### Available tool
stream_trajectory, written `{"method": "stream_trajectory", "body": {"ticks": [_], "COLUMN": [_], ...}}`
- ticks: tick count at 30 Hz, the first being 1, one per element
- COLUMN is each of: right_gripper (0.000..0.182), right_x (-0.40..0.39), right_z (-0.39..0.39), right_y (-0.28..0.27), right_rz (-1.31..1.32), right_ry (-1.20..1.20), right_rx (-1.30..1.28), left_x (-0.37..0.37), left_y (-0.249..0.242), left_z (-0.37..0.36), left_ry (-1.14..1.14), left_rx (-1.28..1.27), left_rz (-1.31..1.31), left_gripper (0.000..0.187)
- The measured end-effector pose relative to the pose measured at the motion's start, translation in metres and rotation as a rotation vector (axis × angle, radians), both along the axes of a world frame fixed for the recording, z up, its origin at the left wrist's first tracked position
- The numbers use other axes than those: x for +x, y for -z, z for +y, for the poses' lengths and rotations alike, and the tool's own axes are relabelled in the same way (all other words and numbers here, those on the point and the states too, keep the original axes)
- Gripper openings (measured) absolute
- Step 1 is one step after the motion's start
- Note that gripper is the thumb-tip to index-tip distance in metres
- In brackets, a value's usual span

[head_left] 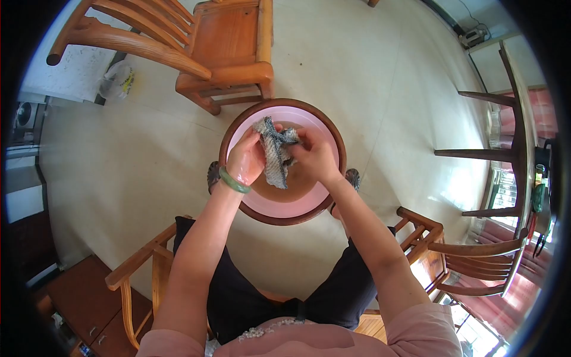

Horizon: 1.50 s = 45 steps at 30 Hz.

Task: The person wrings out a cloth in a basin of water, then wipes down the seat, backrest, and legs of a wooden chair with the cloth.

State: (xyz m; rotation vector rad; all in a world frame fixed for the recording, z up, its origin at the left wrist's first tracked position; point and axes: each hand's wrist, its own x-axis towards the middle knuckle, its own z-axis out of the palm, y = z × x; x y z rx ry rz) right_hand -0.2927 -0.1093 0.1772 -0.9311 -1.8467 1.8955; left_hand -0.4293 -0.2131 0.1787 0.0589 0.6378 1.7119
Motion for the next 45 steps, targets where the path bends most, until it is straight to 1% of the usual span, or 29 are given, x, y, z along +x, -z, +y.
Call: {"method": "stream_trajectory", "body": {"ticks": [1, 6, 9, 10, 12, 13, 16, 18, 19, 21, 22, 23, 24, 25, 27, 28, 29, 30, 31, 32, 33, 34, 35, 36, 37, 39, 41, 43, 45], "right_gripper": [0.031, 0.026, 0.020, 0.020, 0.020, 0.019, 0.023, 0.027, 0.027, 0.029, 0.029, 0.029, 0.029, 0.029, 0.026, 0.025, 0.024, 0.021, 0.018, 0.017, 0.017, 0.017, 0.017, 0.020, 0.020, 0.021, 0.028, 0.042, 0.051], "right_x": [0.004, 0.018, 0.016, 0.019, 0.013, 0.008, -0.003, -0.003, 0.002, 0.006, 0.009, 0.016, 0.016, 0.013, 0.011, 0.009, 0.007, 0.004, 0.001, -0.003, -0.004, -0.003, -0.005, -0.002, 0.002, 0.013, 0.021, 0.029, 0.040], "right_z": [0.006, 0.042, 0.036, 0.036, 0.020, 0.008, -0.030, -0.040, -0.040, -0.031, -0.027, -0.024, -0.016, -0.006, 0.003, 0.003, 0.001, 0.000, 0.000, -0.002, 0.004, 0.007, 0.010, 0.014, 0.013, -0.011, -0.007, 0.005, -0.001], "right_y": [0.003, -0.007, -0.036, -0.036, -0.037, -0.038, -0.032, -0.027, -0.028, -0.031, -0.026, -0.018, -0.016, -0.013, -0.018, -0.015, -0.016, -0.017, -0.014, -0.008, -0.011, -0.014, -0.016, -0.027, -0.017, -0.002, -0.007, -0.035, -0.033], "right_rz": [-0.001, 0.150, 0.239, -0.008, 0.017, 0.043, 0.221, 0.218, 0.218, -0.555, -0.533, -0.360, -0.187, -0.175, 0.033, 0.053, 0.045, 0.043, 0.003, 0.068, 0.035, 0.073, 0.001, -0.167, -0.168, -0.623, -0.621, -0.546, -0.511], "right_ry": [0.000, 0.342, 0.308, 0.178, 0.051, -0.072, -0.146, -0.346, -0.339, -0.793, -0.785, -0.584, -0.399, -0.420, -0.159, -0.131, -0.076, -0.009, 0.023, 0.098, 0.066, 0.031, 0.011, -0.040, -0.022, 0.060, 0.057, -0.332, -0.356], "right_rx": [-0.002, -0.684, -0.683, -0.365, -0.345, -0.324, -0.273, 0.466, 0.467, 0.665, 0.690, 0.439, 0.188, 0.206, -0.297, -0.230, -0.152, -0.196, -0.203, -0.227, -0.156, -0.195, -0.263, -0.008, -0.006, 0.787, 0.728, 0.469, 0.411], "left_x": [0.000, -0.013, -0.016, -0.015, -0.013, -0.011, -0.003, 0.005, 0.009, 0.013, 0.013, 0.011, 0.010, 0.008, 0.002, 0.009, 0.005, 0.003, 0.003, -0.006, -0.008, -0.029, -0.030, -0.036, -0.041, -0.033, -0.036, -0.037, -0.027], "left_y": [0.001, 0.014, 0.004, 0.004, 0.007, 0.012, 0.028, 0.026, 0.023, 0.000, -0.012, -0.005, 0.003, 0.011, 0.003, 0.002, 0.010, -0.011, -0.005, 0.004, 0.010, 0.052, 0.038, 0.024, 0.018, 0.016, 0.029, 0.040, 0.041], "left_z": [0.000, -0.002, -0.004, -0.003, 0.000, 0.000, 0.003, 0.006, 0.006, 0.009, 0.010, 0.007, 0.006, 0.002, -0.006, 0.001, -0.003, 0.001, -0.003, -0.005, -0.004, -0.012, -0.003, -0.002, -0.003, -0.014, -0.012, -0.013, -0.016], "left_ry": [0.000, -0.052, -0.041, -0.044, -0.222, -0.221, -0.146, 0.001, 0.007, 0.019, 0.031, 0.041, 0.129, 0.216, 0.290, 0.410, 0.435, 0.557, 0.499, 0.557, 0.403, 0.262, 0.157, 0.178, 0.189, 0.139, 0.104, 0.198, 0.162], "left_rx": [-0.002, -0.047, -0.147, -0.149, -0.412, -0.413, -0.393, -0.332, -0.330, -0.419, -0.443, -0.399, -0.356, -0.321, -0.279, -0.207, -0.168, -0.254, -0.308, -0.470, -0.435, -0.366, -0.248, -0.267, -0.293, -0.353, -0.403, -0.439, -0.408], "left_rz": [-0.001, -0.043, -0.048, -0.049, 0.098, 0.097, 0.167, 0.372, 0.375, 0.395, 0.563, 0.843, 0.880, 0.912, 0.803, 0.671, 0.706, 1.001, 0.964, 1.096, 1.088, 1.316, 1.335, 1.087, 0.847, 0.843, 0.830, 1.089, 1.003], "left_gripper": [0.032, 0.042, 0.048, 0.048, 0.056, 0.056, 0.066, 0.072, 0.072, 0.073, 0.070, 0.059, 0.053, 0.047, 0.043, 0.039, 0.038, 0.034, 0.031, 0.027, 0.024, 0.024, 0.016, 0.012, 0.007, 0.006, 0.007, 0.012, 0.014]}}
